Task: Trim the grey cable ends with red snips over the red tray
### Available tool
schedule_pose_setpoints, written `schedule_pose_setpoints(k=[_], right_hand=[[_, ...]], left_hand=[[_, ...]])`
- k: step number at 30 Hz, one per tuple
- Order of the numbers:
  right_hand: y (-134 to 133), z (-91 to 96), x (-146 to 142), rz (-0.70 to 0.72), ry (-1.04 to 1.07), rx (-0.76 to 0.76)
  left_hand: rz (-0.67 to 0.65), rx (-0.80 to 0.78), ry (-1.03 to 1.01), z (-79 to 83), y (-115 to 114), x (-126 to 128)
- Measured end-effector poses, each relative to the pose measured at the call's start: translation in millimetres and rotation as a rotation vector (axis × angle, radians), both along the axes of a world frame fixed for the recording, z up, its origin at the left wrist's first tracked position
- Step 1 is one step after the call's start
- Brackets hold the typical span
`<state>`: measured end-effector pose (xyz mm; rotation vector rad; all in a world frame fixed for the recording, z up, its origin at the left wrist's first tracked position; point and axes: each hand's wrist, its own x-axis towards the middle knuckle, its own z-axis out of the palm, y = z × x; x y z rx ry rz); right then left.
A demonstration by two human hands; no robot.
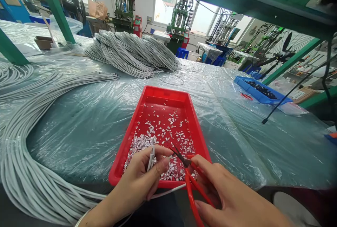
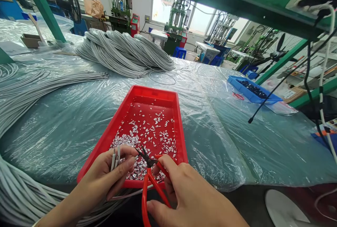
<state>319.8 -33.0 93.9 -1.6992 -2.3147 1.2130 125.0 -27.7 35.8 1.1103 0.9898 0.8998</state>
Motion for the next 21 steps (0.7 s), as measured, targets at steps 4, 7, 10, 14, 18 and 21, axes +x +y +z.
schedule_pose_setpoints(k=[4, 7, 10, 14, 18, 21], right_hand=[[1.7, 10.3, -4.9, 0.039, -0.045, -0.046], [1.5, 7.9, -2.7, 0.065, -0.03, -0.046], [1.4, 0.4, 2.6, 0.085, 0.01, -0.042], [4.4, -4.9, 10.1, 0.145, 0.061, -0.032], [9.2, -9.8, 15.4, 0.123, 0.101, 0.043], [14.0, -18.2, 15.9, -0.024, 0.254, 0.113]], left_hand=[[-0.006, -0.005, 0.0, -0.9, 0.6, 0.4], [-0.017, -0.007, 0.002, -2.0, 0.1, 0.2], [-0.016, -0.004, 0.001, -2.3, 0.0, 0.0], [-0.007, 0.01, -0.025, -0.7, 1.4, 0.5], [-0.009, 0.012, 0.001, -0.9, 1.8, 0.7], [-0.03, -0.003, 0.109, -4.9, -0.9, -2.1]])
